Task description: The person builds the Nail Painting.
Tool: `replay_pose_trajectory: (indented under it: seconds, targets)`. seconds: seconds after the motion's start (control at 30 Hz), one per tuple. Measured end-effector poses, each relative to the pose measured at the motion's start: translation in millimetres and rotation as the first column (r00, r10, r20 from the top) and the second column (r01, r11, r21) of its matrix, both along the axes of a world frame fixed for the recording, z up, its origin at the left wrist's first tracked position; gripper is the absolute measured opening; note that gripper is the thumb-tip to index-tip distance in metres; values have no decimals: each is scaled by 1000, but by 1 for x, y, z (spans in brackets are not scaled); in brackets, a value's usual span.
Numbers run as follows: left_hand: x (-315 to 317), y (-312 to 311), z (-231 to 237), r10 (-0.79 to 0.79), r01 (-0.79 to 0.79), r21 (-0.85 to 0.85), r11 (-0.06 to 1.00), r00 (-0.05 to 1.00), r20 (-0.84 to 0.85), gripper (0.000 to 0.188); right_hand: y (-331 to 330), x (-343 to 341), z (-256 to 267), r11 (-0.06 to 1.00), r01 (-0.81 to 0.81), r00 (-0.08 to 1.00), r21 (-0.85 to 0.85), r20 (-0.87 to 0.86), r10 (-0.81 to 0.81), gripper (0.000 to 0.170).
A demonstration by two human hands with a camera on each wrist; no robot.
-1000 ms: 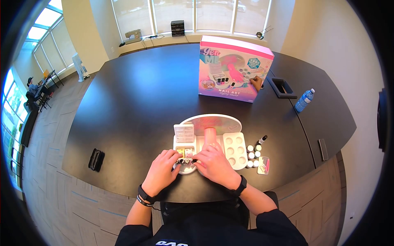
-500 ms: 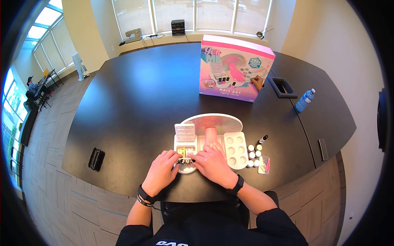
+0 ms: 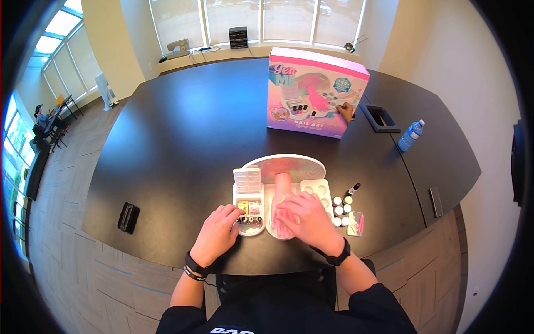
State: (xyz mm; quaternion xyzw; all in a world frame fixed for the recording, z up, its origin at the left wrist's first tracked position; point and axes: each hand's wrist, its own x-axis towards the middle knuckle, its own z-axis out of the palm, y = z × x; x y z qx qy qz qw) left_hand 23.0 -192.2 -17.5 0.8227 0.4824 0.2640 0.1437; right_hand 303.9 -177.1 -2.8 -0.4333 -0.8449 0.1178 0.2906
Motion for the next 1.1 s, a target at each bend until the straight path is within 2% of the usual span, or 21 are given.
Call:
replay_pose_trajectory:
  seconds: [0.07, 0.3, 0.57, 0.6, 0.73, 0.8, 0.83, 0.93, 1.03, 1.1]
  targets:
    - [0, 0, -1, -5, 5, -18, 1000, 1000, 4, 31, 0, 17, 5, 996, 70, 995, 52, -73, -67, 22]
    - [4, 0, 0, -33, 33, -24, 999, 999, 27, 38, 3, 81, 19, 951, 279, 959, 135, -80, -270, 24]
    - [6, 0, 0, -23, 22, 32, 999, 998, 53, 51, 8, 149, 2, 872, 489, 871, 29, 23, -490, 45]
    - [6, 0, 0, -23, 22, 33, 999, 998, 53, 51, 8, 154, 0, 871, 491, 871, -20, 22, -490, 48]
    - [6, -1, 2, -8, 5, 39, 999, 997, 79, 56, 14, 175, -16, 866, 499, 866, -28, 47, -497, 48]
    - [7, -1, 3, -8, 4, 43, 999, 996, 87, 58, 16, 181, -21, 846, 517, 856, -130, 69, -512, 45]
    - [7, -1, 3, -5, 1, 44, 999, 995, 95, 58, 18, 184, -24, 845, 519, 855, -129, 69, -514, 45]
    - [7, -1, 3, 4, -8, 41, 999, 994, 105, 59, 23, 189, -31, 848, 519, 855, -106, 68, -514, 39]
    - [7, -3, 5, 18, -23, 38, 999, 993, 118, 59, 29, 192, -35, 828, 534, 840, -173, -8, -543, 31]
    - [7, -3, 5, 25, -30, 39, 999, 992, 128, 60, 32, 195, -41, 850, 517, 851, -101, -48, -523, 25]
